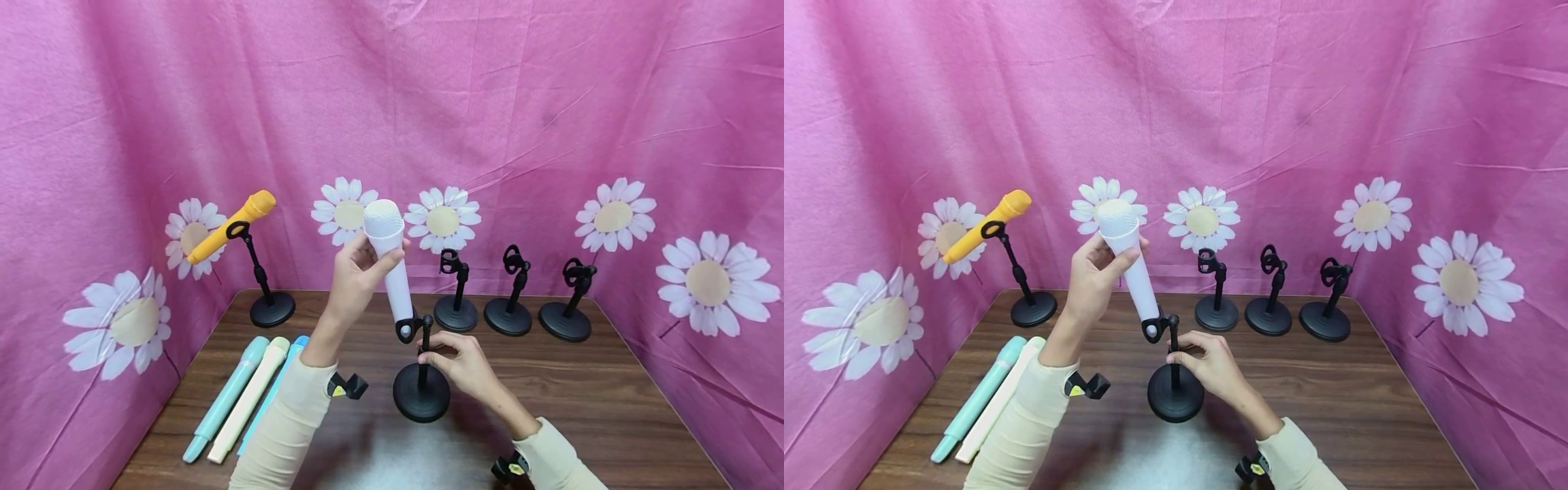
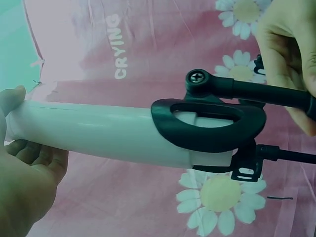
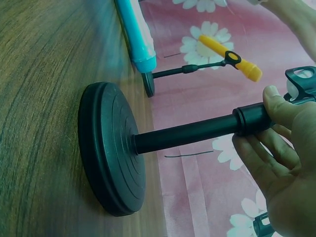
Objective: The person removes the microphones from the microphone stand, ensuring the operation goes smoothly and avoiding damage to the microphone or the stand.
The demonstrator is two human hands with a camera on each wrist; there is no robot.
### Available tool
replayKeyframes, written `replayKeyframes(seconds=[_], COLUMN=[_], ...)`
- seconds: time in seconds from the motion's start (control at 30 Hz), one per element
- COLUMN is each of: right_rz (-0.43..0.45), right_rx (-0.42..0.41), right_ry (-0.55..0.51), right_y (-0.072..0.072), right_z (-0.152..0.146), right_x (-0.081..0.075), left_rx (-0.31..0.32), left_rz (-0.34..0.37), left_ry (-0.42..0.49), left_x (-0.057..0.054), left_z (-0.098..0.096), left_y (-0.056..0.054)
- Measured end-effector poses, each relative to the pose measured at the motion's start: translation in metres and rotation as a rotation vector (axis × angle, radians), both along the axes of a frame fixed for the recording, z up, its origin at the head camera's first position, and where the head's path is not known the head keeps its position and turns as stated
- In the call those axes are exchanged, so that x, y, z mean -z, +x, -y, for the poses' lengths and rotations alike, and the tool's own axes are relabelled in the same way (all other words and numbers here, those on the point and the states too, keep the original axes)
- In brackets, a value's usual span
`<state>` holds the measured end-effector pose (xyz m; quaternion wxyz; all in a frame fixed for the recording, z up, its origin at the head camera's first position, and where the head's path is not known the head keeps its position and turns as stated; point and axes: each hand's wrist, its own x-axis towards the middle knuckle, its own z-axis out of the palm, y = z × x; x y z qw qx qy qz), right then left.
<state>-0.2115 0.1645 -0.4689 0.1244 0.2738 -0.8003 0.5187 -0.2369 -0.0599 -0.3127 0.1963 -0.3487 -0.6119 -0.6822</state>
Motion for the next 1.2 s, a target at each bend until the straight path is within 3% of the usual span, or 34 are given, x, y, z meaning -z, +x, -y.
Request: replayKeyframes(seconds=[0.57, 1.0, 1.2], right_rz=[-0.003, -0.002, 0.001], right_rx=[0.007, 0.015, 0.008], right_ry=[-0.006, -0.004, -0.006], right_y=[0.001, 0.001, 0.001], right_z=[0.000, 0.001, 0.001], right_x=[0.000, -0.001, -0.001], left_rx=[-0.005, -0.047, -0.003], left_rz=[-0.016, -0.010, 0.007], left_ry=[0.209, 0.235, 0.230], left_x=[-0.013, -0.019, -0.017], left_z=[0.010, 0.020, 0.024], left_y=[-0.001, 0.000, -0.001])
